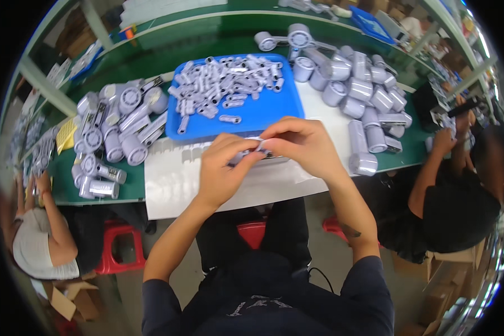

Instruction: Assembling handheld electronic fans by joining the plastic housing and motor components.

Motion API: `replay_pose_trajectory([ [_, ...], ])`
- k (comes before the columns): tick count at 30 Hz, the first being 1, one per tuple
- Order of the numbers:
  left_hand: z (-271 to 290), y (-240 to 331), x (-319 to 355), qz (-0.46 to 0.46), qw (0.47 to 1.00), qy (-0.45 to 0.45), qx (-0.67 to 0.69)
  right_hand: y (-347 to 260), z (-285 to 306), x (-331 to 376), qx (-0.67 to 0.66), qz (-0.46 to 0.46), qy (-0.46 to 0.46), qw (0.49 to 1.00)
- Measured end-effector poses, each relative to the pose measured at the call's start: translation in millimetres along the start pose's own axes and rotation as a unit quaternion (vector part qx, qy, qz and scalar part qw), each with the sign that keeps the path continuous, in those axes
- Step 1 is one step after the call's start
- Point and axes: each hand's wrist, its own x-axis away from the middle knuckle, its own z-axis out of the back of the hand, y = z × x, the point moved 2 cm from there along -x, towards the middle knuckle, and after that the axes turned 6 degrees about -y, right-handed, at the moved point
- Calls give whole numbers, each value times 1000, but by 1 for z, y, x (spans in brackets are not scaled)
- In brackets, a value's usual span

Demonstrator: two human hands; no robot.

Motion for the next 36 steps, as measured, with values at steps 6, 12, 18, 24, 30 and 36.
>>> replay_pose_trajectory([
  [6, -9, 3, 9, 52, 990, 24, 126, 32, 5, 11, -74, 32, -86, 993],
  [12, 0, -17, 4, 61, 988, 10, 139, 43, 1, 12, -90, 1, -36, 995],
  [18, 5, -33, 0, 71, 987, -136, -49, 34, 8, 2, 447, 84, -41, 890],
  [24, -5, -41, 4, 98, 980, -156, -81, 48, 14, 0, 365, 10, -46, 930],
  [30, -2, -42, 1, 44, 984, -151, -80, 44, 7, 3, 393, 43, -53, 917],
  [36, -3, -49, 1, 56, 980, -170, -86, 43, 3, 8, 389, 48, -45, 919],
])
